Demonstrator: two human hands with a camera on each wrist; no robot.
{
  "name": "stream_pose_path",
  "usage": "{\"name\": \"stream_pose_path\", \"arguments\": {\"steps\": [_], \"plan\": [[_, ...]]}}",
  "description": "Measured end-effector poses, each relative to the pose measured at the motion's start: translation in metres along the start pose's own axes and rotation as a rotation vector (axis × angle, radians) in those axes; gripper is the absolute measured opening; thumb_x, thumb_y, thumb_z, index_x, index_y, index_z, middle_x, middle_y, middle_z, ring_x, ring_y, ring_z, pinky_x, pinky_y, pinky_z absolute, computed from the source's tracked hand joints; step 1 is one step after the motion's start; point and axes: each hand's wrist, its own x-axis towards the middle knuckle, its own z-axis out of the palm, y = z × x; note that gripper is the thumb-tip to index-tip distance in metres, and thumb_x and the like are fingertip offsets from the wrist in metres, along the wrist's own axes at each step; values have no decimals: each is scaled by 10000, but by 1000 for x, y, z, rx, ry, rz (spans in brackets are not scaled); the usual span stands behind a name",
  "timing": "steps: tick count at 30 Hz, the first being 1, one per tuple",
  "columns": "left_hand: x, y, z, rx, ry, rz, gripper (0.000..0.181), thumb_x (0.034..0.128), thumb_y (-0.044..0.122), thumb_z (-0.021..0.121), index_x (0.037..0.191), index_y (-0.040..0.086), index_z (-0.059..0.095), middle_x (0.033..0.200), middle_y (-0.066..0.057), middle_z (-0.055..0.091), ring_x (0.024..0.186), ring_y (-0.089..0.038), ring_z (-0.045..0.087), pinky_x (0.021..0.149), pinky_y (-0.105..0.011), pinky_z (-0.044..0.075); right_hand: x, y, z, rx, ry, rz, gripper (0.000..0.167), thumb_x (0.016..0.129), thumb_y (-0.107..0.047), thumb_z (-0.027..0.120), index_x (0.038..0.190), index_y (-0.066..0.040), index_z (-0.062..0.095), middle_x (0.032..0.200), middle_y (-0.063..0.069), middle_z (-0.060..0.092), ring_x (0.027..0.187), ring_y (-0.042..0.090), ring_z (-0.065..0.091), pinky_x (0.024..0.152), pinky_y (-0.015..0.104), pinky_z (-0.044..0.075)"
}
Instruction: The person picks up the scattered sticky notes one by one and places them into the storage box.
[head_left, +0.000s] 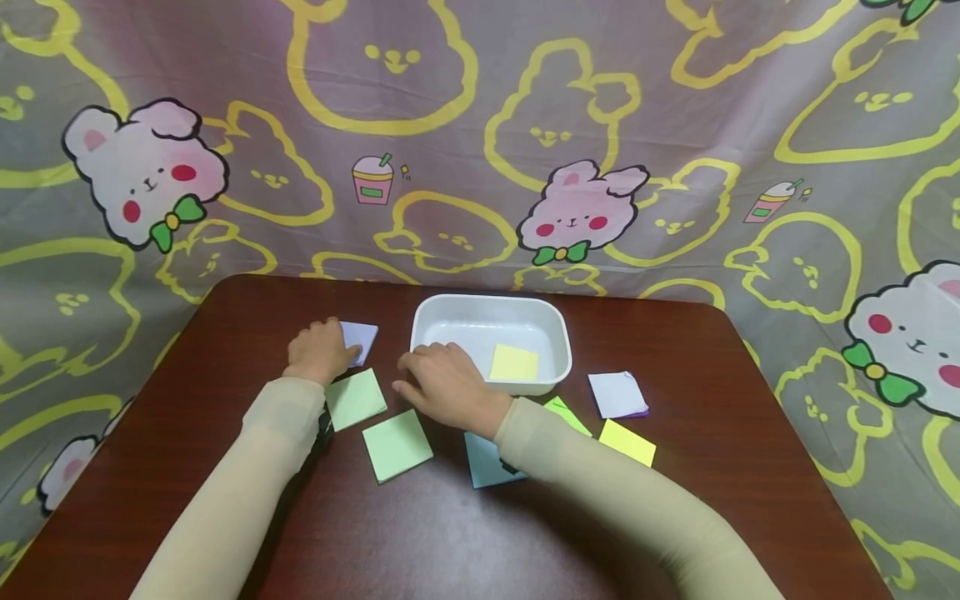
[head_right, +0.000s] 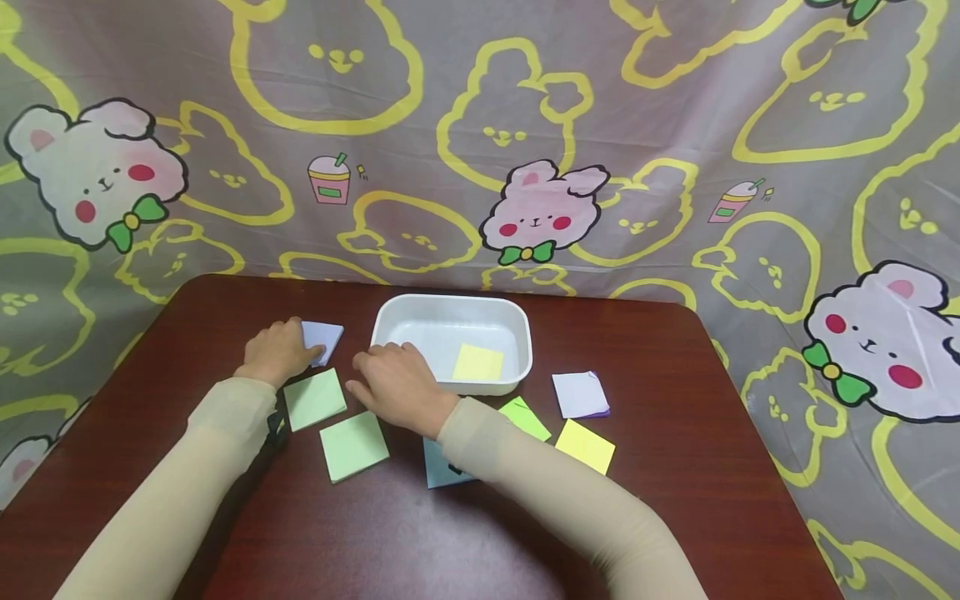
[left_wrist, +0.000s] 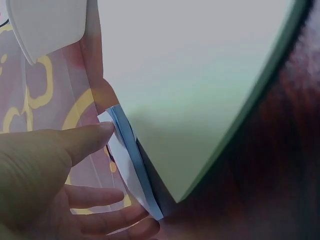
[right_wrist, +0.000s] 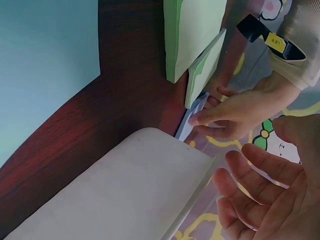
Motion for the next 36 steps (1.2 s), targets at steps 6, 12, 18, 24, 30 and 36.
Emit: {"name": "stream_pose_path", "arguments": {"steps": [6,12,18,24,30,36], "plan": [[1,-1,3,-19,15,2,715,969,359,645,1408,-153,409,1306,-412,499,1166,-575,548,883,-646,504,1,-1,1,2,-4,-3,289,996,-390,611,1138,-166,726,1032,-34,748,945,176,702,794,363,524],[3,-2,4,-72,27,6,797,957,342,673,1486,-132,312,1318,-421,434,1124,-576,560,874,-630,499,0,0,2,-6,-8,-7,293,999,-393,607,1143,-167,725,1031,-33,746,936,176,699,789,360,521],[3,0,3,-108,49,3,823,927,300,718,1493,-129,302,1320,-409,398,1060,-554,589,864,-606,507,0,0,3,-16,18,-13,282,991,-392,616,1127,-173,729,1015,-41,745,921,174,696,773,356,514],[4,-1,0,-111,58,20,782,900,295,746,1422,-154,377,1278,-416,487,1092,-548,587,879,-604,510,1,1,2,-24,21,-17,279,993,-392,613,1124,-174,728,1011,-43,744,912,173,694,767,352,512],[4,-3,-1,-116,99,48,617,934,238,695,1361,-139,458,1198,-375,617,1057,-527,631,825,-592,523,2,0,0,-30,22,-23,284,996,-397,608,1128,-174,726,1010,-41,740,909,173,694,767,351,514],[5,-4,-1,-143,165,75,370,982,66,515,1319,-87,506,1152,-377,629,1012,-536,640,804,-619,519,4,0,0,-32,19,-23,291,998,-399,604,1140,-175,723,1024,-42,740,917,177,691,773,354,512]]}}
